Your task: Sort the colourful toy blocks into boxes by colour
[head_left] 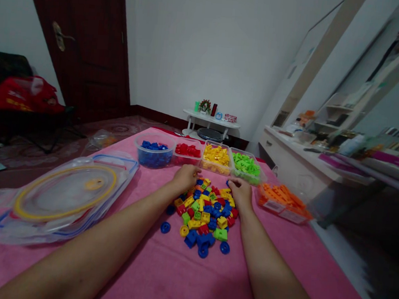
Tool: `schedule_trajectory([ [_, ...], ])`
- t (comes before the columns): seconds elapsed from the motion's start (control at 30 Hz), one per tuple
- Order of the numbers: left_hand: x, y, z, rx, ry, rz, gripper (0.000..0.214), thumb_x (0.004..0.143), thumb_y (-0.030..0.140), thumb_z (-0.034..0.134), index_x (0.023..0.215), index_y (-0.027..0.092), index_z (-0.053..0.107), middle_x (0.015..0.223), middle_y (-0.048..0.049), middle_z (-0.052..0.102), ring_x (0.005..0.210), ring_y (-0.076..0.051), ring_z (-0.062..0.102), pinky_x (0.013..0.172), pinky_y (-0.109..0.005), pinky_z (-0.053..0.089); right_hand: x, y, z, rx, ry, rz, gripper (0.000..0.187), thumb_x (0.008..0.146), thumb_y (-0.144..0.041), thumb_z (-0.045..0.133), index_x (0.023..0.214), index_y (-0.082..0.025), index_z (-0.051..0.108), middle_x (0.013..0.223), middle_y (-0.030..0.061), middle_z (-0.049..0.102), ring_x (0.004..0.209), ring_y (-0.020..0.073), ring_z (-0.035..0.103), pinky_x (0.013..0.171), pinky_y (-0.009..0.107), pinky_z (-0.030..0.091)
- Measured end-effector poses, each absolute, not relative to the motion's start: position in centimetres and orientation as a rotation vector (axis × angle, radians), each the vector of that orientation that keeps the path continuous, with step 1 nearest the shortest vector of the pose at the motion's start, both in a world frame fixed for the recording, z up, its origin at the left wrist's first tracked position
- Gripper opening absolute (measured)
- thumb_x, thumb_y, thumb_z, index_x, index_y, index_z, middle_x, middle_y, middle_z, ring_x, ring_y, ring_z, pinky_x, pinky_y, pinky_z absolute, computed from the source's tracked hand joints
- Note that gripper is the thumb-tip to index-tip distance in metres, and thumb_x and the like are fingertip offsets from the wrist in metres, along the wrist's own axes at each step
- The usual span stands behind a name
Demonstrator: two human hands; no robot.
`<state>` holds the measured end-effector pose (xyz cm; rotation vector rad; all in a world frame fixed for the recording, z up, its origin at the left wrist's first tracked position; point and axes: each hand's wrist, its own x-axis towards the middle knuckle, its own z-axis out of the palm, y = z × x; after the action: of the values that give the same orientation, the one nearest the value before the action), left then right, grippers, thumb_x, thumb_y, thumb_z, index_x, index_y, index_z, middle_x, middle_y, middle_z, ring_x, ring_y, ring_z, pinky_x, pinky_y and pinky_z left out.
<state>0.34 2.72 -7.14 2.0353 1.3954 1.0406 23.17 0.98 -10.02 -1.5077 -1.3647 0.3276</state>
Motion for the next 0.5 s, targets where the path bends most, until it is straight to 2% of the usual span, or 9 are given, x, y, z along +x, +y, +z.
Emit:
schedule_trajectory([
  [0.13, -0.4, 3.4, -7.1, 1.966, 1.345, 1.154, 0.019, 0.064, 0.013, 0.067, 0.081, 0.018, 0.073, 0.081, -0.0073, 0.070, 0.076, -0.019, 0.063, 0.075, -0.027, 0.047, 22.5, 1.1, -9.1, -1.530, -1.385, 0.288, 0.028, 0.066, -0.028, 0.054, 0.084, -0.014, 0.071, 0.085, 0.0081, 0.071, 0.079, 0.0225, 0.064, 0.076, 0.036, 0.049],
  [0.33, -1.9, 4.1, -6.1, 1.385, 1.246, 1.339, 0.013, 0.073, 0.018, 0.062, 0.082, 0.013, 0.068, 0.074, -0.0042, 0.068, 0.062, -0.013, 0.060, 0.062, -0.023, 0.049, 19.0, 0.4, -7.0, -1.333, -1.838, 0.233, 0.031, 0.070, -0.019, 0.055, 0.097, -0.018, 0.070, 0.106, 0.0072, 0.068, 0.103, 0.0210, 0.059, 0.094, 0.036, 0.042],
  [0.43, -2.5, 3.9, -5.8, 1.167, 1.115, 1.335, 0.012, 0.075, 0.021, 0.061, 0.081, 0.011, 0.065, 0.069, -0.0029, 0.065, 0.056, -0.010, 0.057, 0.055, -0.021, 0.048, 17.6, 0.0, -6.9, -1.321, -2.096, 0.241, 0.035, 0.070, -0.014, 0.056, 0.102, -0.021, 0.069, 0.111, 0.0062, 0.066, 0.106, 0.0211, 0.058, 0.095, 0.036, 0.041],
  [0.5, -2.8, 3.7, -5.7, 1.110, 1.072, 1.331, 0.013, 0.073, 0.023, 0.064, 0.076, 0.010, 0.064, 0.064, -0.0019, 0.062, 0.051, -0.008, 0.055, 0.052, -0.020, 0.047, 17.2, -0.2, -7.2, -1.359, -2.174, 0.265, 0.037, 0.071, -0.013, 0.056, 0.104, -0.022, 0.069, 0.107, 0.0052, 0.068, 0.099, 0.0207, 0.061, 0.091, 0.034, 0.044],
])
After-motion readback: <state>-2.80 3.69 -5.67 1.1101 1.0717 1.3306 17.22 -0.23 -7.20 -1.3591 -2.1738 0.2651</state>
